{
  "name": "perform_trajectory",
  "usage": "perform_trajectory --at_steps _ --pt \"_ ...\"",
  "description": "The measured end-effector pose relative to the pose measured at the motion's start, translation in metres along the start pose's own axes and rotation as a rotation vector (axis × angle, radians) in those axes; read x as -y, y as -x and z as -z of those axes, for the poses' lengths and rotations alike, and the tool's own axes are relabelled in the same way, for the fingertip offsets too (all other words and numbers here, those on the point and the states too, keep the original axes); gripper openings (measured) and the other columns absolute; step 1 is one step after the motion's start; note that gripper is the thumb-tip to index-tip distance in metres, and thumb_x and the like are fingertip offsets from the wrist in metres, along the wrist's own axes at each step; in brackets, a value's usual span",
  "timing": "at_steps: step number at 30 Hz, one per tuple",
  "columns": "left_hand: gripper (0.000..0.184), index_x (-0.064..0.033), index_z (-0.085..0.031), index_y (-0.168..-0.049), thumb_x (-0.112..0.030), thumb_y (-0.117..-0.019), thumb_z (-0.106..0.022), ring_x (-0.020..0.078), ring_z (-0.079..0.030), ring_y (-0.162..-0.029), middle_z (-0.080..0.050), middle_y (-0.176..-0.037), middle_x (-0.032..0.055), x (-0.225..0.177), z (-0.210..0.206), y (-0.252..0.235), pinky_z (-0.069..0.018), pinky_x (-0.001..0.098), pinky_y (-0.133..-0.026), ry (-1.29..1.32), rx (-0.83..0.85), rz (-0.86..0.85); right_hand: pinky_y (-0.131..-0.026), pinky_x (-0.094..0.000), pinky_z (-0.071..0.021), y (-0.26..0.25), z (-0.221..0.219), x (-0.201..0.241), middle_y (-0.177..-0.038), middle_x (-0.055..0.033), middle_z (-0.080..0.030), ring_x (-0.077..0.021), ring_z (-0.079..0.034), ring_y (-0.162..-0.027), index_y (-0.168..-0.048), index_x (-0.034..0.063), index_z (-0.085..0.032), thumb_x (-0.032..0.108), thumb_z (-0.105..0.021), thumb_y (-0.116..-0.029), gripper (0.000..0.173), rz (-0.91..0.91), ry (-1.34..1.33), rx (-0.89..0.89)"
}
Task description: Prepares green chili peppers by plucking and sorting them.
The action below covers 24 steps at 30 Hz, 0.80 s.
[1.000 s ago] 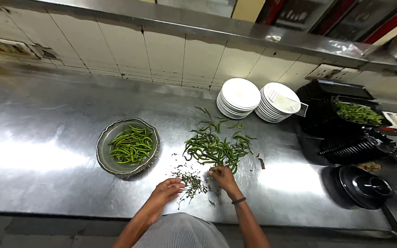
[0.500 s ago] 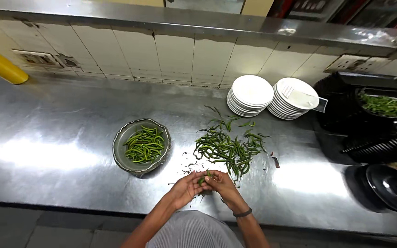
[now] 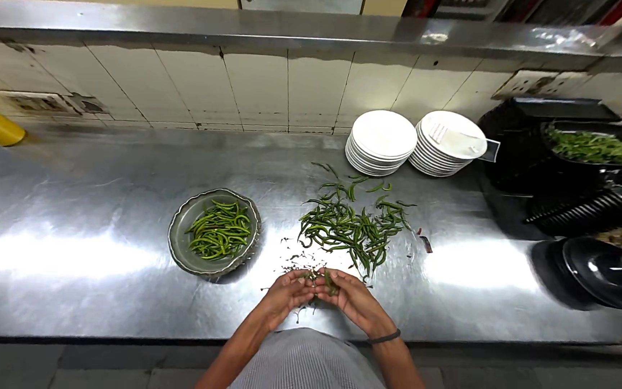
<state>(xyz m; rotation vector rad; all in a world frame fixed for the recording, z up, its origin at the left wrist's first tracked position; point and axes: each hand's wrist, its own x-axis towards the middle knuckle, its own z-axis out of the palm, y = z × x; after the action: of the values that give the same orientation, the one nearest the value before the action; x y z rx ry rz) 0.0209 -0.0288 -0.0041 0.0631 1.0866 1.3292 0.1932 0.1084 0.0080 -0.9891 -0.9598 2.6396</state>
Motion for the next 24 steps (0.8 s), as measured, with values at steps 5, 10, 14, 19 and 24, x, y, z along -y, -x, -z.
perform_trajectory --at_steps 5,10,14,19,24 --pt "0.028 -0.0001 -0.052 -0.133 -0.007 -0.1053 -0.052 0.0192 -0.067 -0.098 -0.065 -0.113 0.0111 0.001 0.004 0.0 -0.057 0.0358 -0.092 -0.059 0.003 -0.039 -0.095 -0.0472 -0.0578 0.001 -0.002 0.001 -0.12 -0.0226 -0.069 -0.0322 -0.07 -0.106 -0.136 -0.0055 -0.053 0.009 -0.038 -0.1083 0.035 -0.019 -0.025 0.051" --pt "0.023 -0.0008 -0.057 -0.123 -0.009 -0.1024 -0.059 0.0137 -0.064 -0.084 -0.065 -0.099 0.0069 0.004 0.001 -0.004 -0.0561 0.0295 -0.081 -0.086 0.02 -0.091 -0.069 -0.0312 -0.0581 -0.005 -0.008 -0.004 -0.112 -0.0172 -0.073 -0.0203 -0.071 -0.083 -0.133 -0.0025 -0.053 0.012 -0.053 -0.1048 0.032 0.072 0.327 -0.016" --pt "0.026 0.0012 -0.062 -0.124 -0.012 -0.1016 -0.062 0.0141 -0.065 -0.086 -0.069 -0.101 0.0085 0.006 -0.002 -0.006 -0.0558 0.0295 -0.081 -0.123 0.034 -0.111 -0.057 -0.0316 -0.056 -0.007 -0.017 -0.009 -0.093 -0.0128 -0.073 -0.0203 -0.069 -0.068 -0.137 -0.0011 -0.046 0.013 -0.07 -0.0951 0.05 0.13 0.518 -0.091" --pt "0.015 -0.0027 -0.068 -0.106 -0.016 -0.0997 -0.065 0.0118 -0.062 -0.08 -0.067 -0.092 0.0047 0.014 0.002 -0.007 -0.0532 0.0275 -0.074 -0.176 0.011 -0.141 -0.06 -0.035 -0.0599 -0.013 -0.012 -0.019 -0.083 -0.0083 -0.072 -0.0204 -0.069 -0.065 -0.122 0.0017 -0.057 0.019 -0.076 -0.0918 0.04 0.169 0.716 -0.09" --pt "0.029 0.0145 -0.057 -0.117 -0.011 -0.1024 -0.056 0.0181 -0.066 -0.087 -0.068 -0.102 0.0187 0.006 -0.004 0.015 -0.0558 0.0286 -0.075 -0.414 0.197 -0.431 -0.073 -0.0373 -0.0603 0.001 -0.011 -0.021 -0.098 -0.0107 -0.071 -0.0169 -0.069 -0.08 -0.111 -0.002 -0.071 0.018 -0.068 -0.0966 0.024 0.297 0.82 -0.175"
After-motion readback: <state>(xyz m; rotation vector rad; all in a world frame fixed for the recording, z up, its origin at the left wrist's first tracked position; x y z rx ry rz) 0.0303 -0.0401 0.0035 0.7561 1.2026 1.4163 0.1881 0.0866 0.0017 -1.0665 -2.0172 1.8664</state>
